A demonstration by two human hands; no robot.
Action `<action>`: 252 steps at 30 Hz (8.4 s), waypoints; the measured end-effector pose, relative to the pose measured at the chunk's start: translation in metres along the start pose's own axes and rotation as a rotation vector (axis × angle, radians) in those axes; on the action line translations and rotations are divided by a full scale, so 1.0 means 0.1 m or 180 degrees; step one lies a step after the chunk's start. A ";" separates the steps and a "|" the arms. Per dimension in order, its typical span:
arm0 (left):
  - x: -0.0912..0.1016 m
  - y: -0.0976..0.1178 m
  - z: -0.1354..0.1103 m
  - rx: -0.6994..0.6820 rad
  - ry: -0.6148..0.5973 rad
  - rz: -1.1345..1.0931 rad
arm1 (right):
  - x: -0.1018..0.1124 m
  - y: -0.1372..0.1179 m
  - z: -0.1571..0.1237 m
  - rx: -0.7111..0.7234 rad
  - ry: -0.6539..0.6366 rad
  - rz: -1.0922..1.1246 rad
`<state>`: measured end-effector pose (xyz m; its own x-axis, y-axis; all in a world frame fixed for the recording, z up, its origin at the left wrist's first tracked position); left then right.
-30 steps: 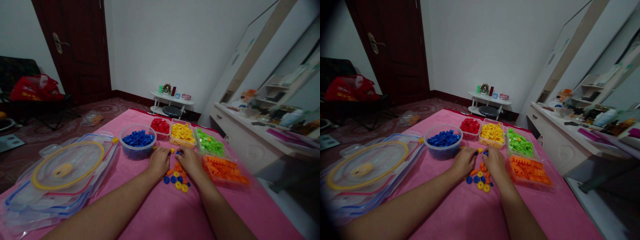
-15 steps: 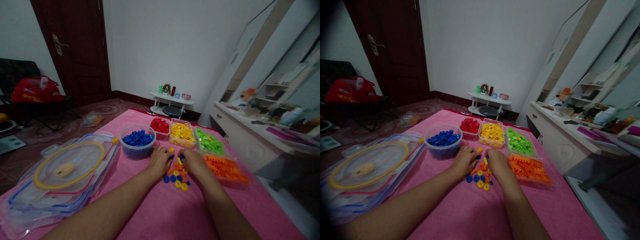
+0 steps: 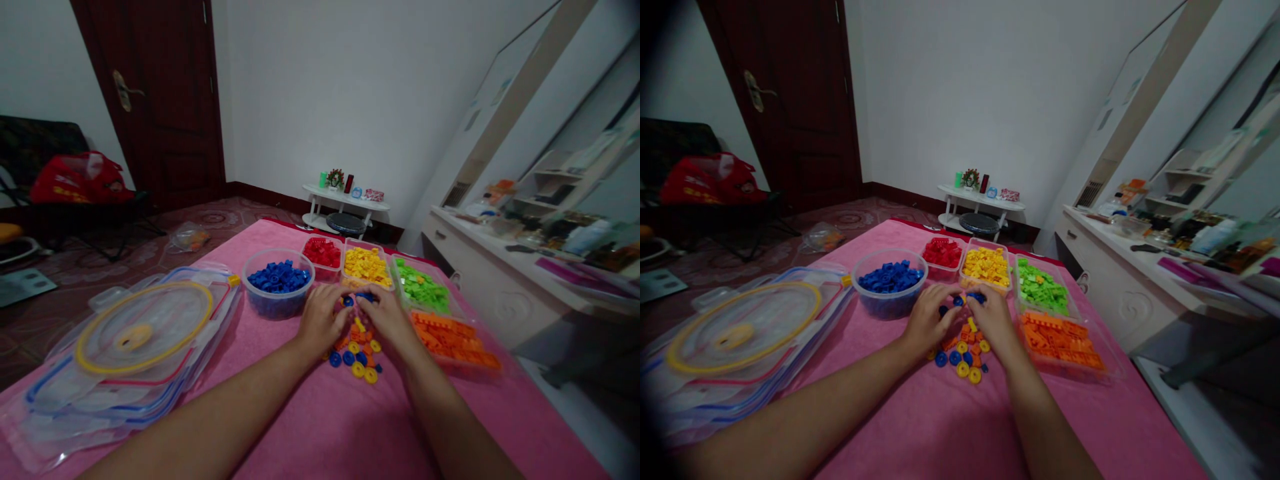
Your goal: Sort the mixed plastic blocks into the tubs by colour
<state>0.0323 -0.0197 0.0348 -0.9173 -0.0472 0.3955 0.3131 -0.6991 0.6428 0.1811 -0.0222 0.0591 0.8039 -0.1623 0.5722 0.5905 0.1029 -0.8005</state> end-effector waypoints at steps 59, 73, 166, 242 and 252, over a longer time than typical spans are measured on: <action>-0.10 -0.11 -0.05 0.0620 -0.0536 0.0225 | -0.37 0.44 -0.58 0.0484 0.0012 -0.1632; -0.19 -0.32 -0.02 0.1422 0.0046 -0.2212 | -0.20 0.18 -0.26 0.0933 0.0759 -0.0372; -0.15 -0.23 -0.03 0.0659 -0.0862 -0.0551 | 1.20 -0.08 -0.49 -0.0342 -0.1093 -0.3490; -0.14 -0.21 -0.02 0.0901 -0.0788 -0.0879 | 1.08 -0.16 -0.34 -0.0212 -0.0028 -0.3090; -0.14 -0.23 -0.03 0.0851 -0.0751 -0.0821 | 0.25 -0.22 -0.62 0.0375 -0.1172 -0.3113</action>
<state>0.0373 -0.0052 0.0120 -0.9022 0.2906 0.3186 0.1623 -0.4558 0.8751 0.1839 -0.0899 0.0803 -0.0667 0.0802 0.9945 0.9812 0.1860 0.0508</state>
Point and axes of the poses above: each hand's wrist, its own z-axis towards the middle knuckle, its own x-axis out of the back of the hand, y = z × x, the point moved 2 cm from there along z, towards the middle knuckle, and after that the axes turned 8 degrees about -z, right-handed, at the moved point
